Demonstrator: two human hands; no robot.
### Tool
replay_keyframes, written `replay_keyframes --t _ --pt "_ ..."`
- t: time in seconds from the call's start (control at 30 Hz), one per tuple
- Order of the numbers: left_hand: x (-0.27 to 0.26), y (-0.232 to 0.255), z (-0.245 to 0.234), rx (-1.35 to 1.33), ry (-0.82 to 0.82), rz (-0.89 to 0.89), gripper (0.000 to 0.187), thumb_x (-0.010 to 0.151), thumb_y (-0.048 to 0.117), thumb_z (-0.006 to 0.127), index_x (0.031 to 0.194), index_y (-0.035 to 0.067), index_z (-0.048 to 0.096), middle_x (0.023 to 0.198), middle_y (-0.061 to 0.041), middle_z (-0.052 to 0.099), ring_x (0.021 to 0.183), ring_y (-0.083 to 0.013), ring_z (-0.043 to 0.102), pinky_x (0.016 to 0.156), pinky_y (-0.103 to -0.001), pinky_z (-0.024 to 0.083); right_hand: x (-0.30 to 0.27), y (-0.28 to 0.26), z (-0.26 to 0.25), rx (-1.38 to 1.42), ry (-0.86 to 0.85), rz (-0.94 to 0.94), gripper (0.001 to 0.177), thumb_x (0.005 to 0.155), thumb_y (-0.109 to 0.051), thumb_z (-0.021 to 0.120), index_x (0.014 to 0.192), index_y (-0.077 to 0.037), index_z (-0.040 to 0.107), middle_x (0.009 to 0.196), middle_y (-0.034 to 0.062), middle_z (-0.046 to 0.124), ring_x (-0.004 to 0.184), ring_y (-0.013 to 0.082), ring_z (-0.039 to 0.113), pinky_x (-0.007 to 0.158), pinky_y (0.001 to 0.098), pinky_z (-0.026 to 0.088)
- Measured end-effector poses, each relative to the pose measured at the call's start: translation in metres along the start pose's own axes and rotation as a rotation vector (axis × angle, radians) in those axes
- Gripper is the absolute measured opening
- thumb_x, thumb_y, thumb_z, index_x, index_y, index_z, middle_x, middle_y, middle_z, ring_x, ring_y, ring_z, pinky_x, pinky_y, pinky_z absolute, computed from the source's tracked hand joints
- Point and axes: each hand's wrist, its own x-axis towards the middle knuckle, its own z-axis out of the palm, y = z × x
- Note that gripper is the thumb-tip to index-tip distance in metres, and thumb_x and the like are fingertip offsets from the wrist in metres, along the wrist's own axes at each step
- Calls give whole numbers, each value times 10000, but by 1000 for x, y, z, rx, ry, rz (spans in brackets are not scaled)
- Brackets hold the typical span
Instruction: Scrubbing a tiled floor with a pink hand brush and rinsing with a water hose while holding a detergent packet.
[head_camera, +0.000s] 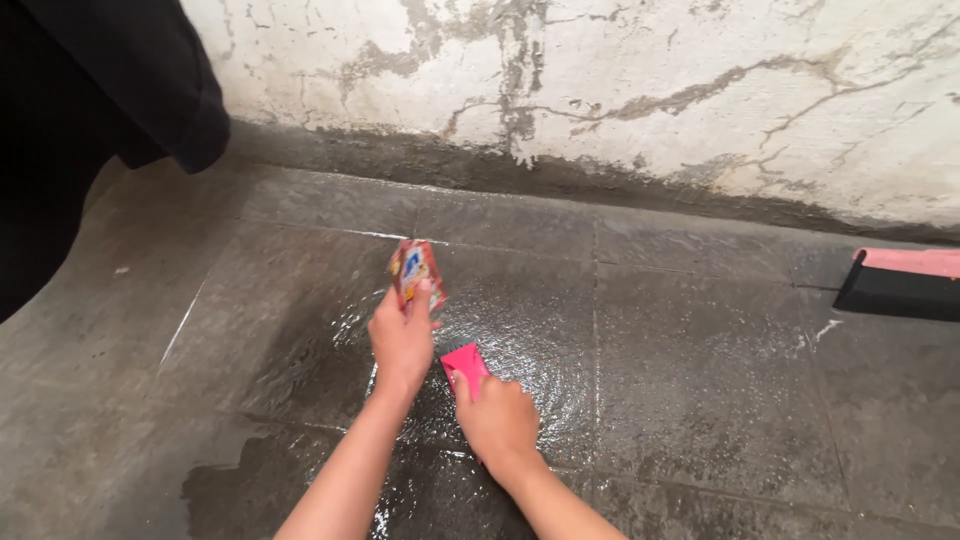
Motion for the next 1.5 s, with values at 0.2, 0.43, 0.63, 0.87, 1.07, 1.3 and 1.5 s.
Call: replay_keyframes --t 0.2,0.43,0.63,0.87,1.07,1.3,1.5 --pt "-2 -7 -7 57 60 -18 416 998 310 638 1253 -17 675 1029 -267 739 767 -289 768 672 -372 661 10 41 -69 167 84 145 679 953 -590 533 960 37 794 894 286 759 989 487 726 800 579 584" --pt "-9 11 9 37 -14 -3 430 1025 310 608 1286 -28 655 1115 -299 716 911 -346 761 724 -367 667 62 226 -151 38 436 454 635 981 -593 557 982 -22 834 955 305 776 1022 484 731 808 554 586" --pt "-3 13 7 73 -13 2 429 1041 328 594 1294 -14 650 1057 -241 741 766 -239 749 708 -347 641 69 255 -152 10 455 566 717 1026 -651 498 1116 -16 820 1086 330 764 1108 488 702 887 586 561" --pt "-1 11 15 71 15 -8 452 1010 341 627 1292 -10 658 1035 -222 754 732 -213 761 695 -338 643 17 57 -89 143 131 244 702 958 -622 473 969 -10 817 904 241 786 988 452 745 800 538 606" --pt "2 10 5 14 43 -3 352 977 365 585 1115 82 742 954 -23 785 721 -163 766 657 -277 607 2 12 -12 67 29 19 690 1047 -591 417 739 -34 685 666 117 659 616 296 668 560 458 524" --pt "0 12 -28 7 98 27 454 1020 258 613 1294 -104 622 1106 -324 703 872 -319 761 708 -348 667 26 70 -102 87 160 190 686 967 -600 499 979 14 805 944 286 767 1016 491 722 828 565 597" --pt "8 3 -51 24 140 19 451 1016 293 632 1277 -75 642 1033 -272 729 793 -272 767 685 -338 668 73 163 -112 -53 308 365 673 1002 -620 476 1060 -52 832 1079 317 764 1104 486 701 891 553 579"
